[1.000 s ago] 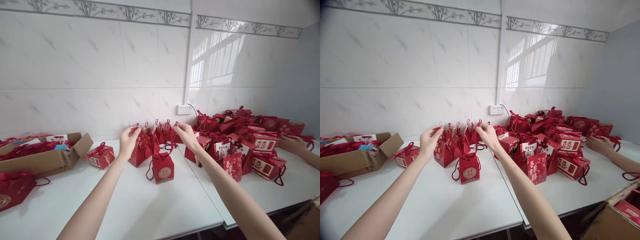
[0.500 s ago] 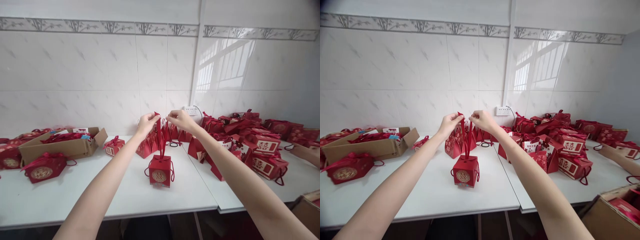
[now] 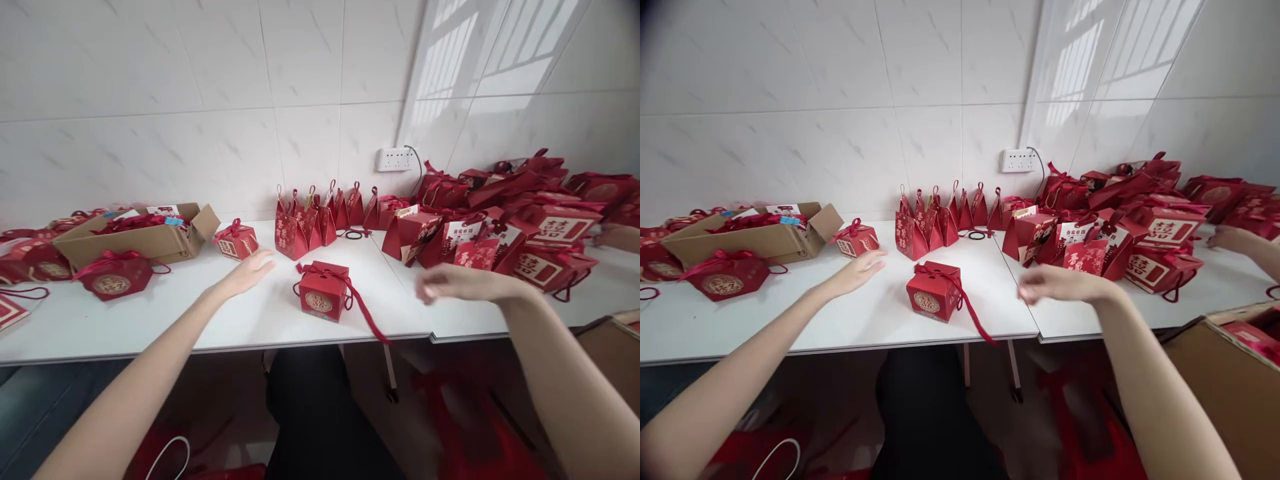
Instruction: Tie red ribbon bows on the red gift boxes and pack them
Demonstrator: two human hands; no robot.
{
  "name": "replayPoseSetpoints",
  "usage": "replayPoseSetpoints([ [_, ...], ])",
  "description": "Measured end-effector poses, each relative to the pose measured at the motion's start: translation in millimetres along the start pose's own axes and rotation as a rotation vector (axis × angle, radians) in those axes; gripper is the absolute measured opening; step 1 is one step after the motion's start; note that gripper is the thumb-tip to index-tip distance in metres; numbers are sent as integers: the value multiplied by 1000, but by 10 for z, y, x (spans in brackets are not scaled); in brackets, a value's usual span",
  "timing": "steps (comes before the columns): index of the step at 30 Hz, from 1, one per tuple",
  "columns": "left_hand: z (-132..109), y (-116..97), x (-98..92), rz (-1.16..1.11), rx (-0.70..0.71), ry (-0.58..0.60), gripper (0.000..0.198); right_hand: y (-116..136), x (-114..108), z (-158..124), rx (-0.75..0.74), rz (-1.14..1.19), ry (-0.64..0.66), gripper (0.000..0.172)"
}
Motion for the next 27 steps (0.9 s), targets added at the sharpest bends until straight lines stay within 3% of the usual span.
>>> replayPoseSetpoints([
  [2, 80, -41, 332, -64, 14, 127, 37, 35, 157, 317, -33, 102, -234, 34],
  [3, 119, -60, 480, -97, 21, 176, 39, 52, 273, 476, -15, 120, -266, 36],
  [5, 177, -76, 694, -146, 20, 239, 42, 75, 518, 732, 15, 128, -205, 38],
  [7, 192, -60, 783, -174, 12, 262, 41, 68, 695, 872, 16, 133, -166, 39],
  [13, 10, -8, 717, -250, -35, 199, 30, -79, 782, 885, -103, 172, -170, 34],
  [17, -139, -37, 731, -375, -128, 256, 36, -131, 741, 852, -137, 346, -82, 34],
  [20, -190, -35, 758, -472, -189, 294, 35, -138, 773, 881, -79, 438, 24, 44],
  [23, -212, -15, 776, -532, -224, 316, 37, -133, 820, 948, -49, 443, 13, 55],
  [27, -268, -1, 784, -577, -253, 365, 37, -95, 838, 981, -109, 504, 11, 39],
])
Point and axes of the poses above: each hand's wrist, its own z-axis towards the middle knuckle, its own x-axis out of the palm, y = z × x, the point moved 2 cm from there along z, towards the middle knuckle
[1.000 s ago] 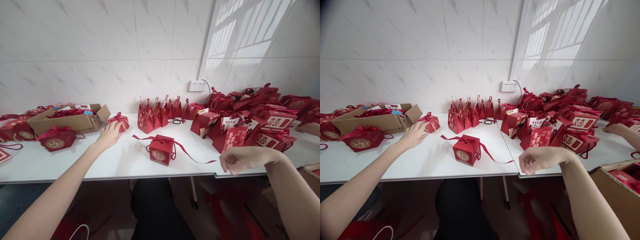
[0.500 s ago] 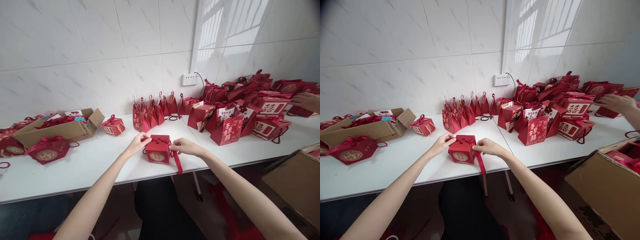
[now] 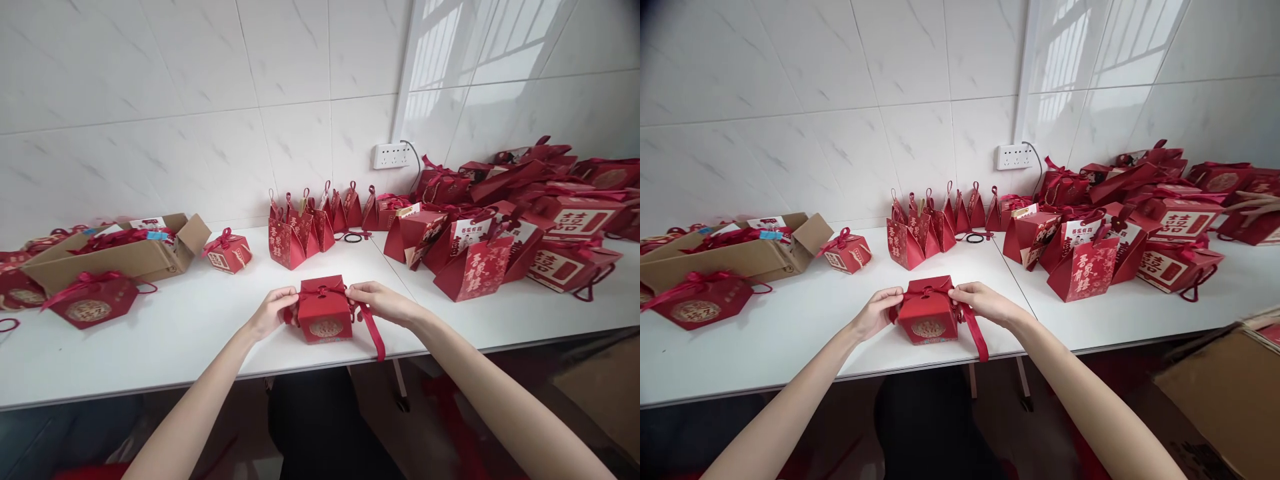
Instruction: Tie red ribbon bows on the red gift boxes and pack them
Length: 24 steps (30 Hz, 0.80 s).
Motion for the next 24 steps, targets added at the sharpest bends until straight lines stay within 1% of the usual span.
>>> replayPoseSetpoints([
  [2, -32, 7, 9, -4, -18, 35, 35, 22, -3, -12, 10, 41, 38, 35],
  [6, -68, -7, 24, 29, -40, 83, 34, 41, -36, -19, 67, 9, 11, 42],
  [10, -73, -49, 19, 116, -28, 57, 38, 62, -62, 1, 13, -65, -31, 44],
  [13, -77, -79, -2, 189, -3, 49, 37, 94, -84, 4, -16, -96, -51, 36],
  [16, -66, -74, -25, 122, -18, 47, 36, 104, -92, 7, 14, -38, -39, 26],
  [18, -52, -46, -35, 48, -23, 38, 35, 87, -89, 14, 48, 2, -20, 22],
  [20, -39, -1, -40, 5, -14, 32, 36, 56, -86, 19, 76, 36, 4, 22],
  [24, -39, 128, -65, 10, 17, 16, 38, -24, -103, 22, 128, 93, 50, 28],
])
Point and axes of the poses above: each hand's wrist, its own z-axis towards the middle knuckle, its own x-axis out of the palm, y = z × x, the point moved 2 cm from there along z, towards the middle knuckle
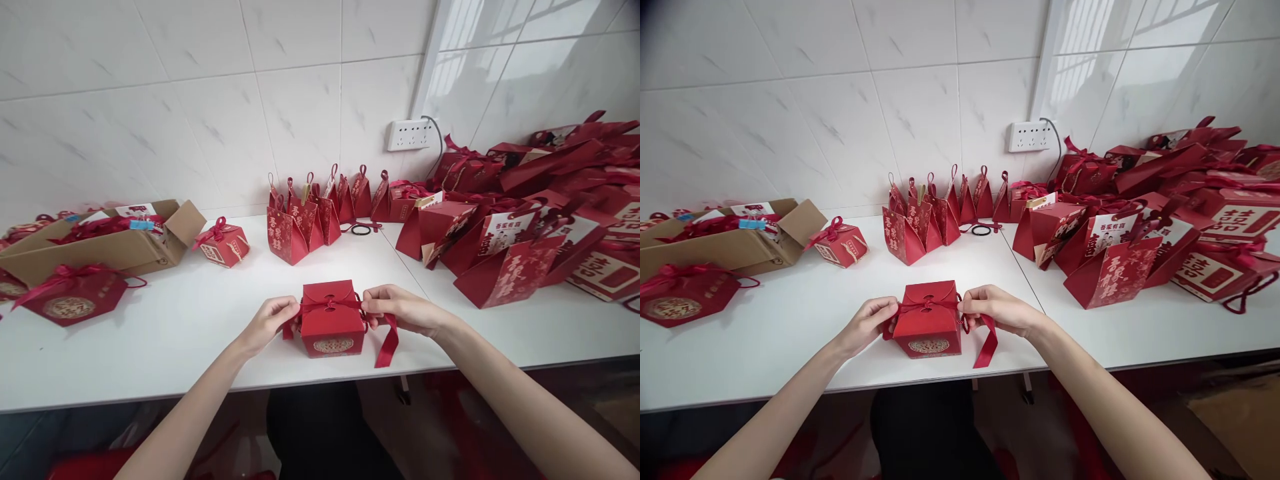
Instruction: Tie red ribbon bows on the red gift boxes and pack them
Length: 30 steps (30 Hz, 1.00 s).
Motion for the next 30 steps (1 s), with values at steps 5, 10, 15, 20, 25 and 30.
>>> replayPoseSetpoints([
  [5, -15, 119, -16, -36, 2, -1, 41, -69, -55, -3, 12, 55, -8, 32],
  [10, -20, 125, -1, -28, -19, 30, 44, -45, -78, -46, -41, -33, -88, 37],
  [15, -34, 144, -40, 14, -31, 48, 44, -16, -76, -56, -12, -77, -59, 39],
  [20, -45, 70, -14, 27, -69, 51, 43, 91, -77, -49, 31, -240, -2, 35],
  [25, -124, -140, 53, 96, -163, 84, 35, 316, 2, -129, 91, -567, 80, 19],
  [30, -212, -318, 54, 199, -246, 54, 30, 548, 150, -226, 10, -538, 65, 26],
])
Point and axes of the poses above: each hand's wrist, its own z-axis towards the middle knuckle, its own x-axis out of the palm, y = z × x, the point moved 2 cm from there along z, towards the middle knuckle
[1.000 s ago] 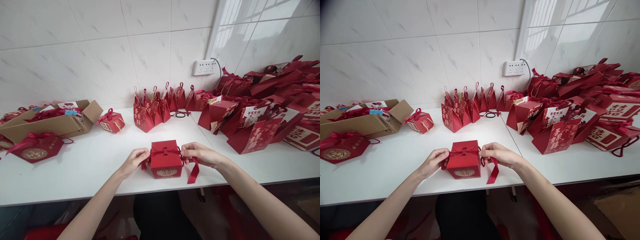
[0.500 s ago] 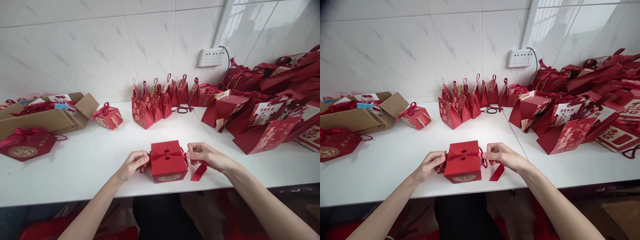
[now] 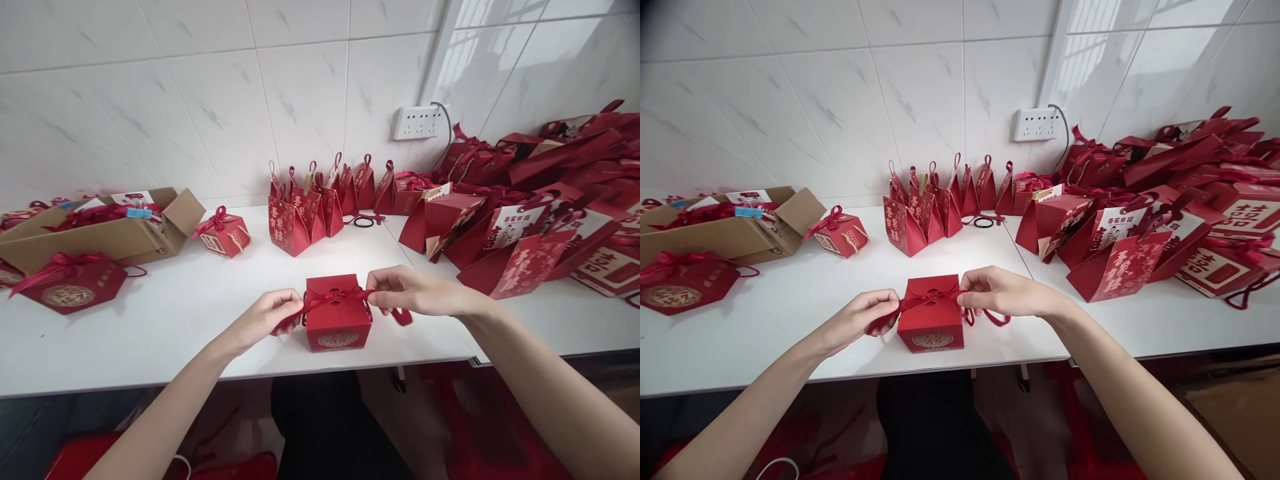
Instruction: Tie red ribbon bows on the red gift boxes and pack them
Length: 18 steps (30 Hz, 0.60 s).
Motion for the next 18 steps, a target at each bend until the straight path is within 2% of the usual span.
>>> replayPoseSetpoints([
  [4, -45, -138, 24, 31, -10, -54, 32, 113, 80, 25, -85, 85, -35, 32],
  [9, -11, -271, 83, 150, 27, -120, 31, 132, 182, 92, -227, 163, -192, 23],
  [13, 3, -334, 126, 228, 67, -137, 28, 133, 241, 121, -234, 228, -309, 19],
  [18, -36, -390, 160, 276, 106, -127, 27, 130, 303, 171, -259, 262, -326, 22],
])
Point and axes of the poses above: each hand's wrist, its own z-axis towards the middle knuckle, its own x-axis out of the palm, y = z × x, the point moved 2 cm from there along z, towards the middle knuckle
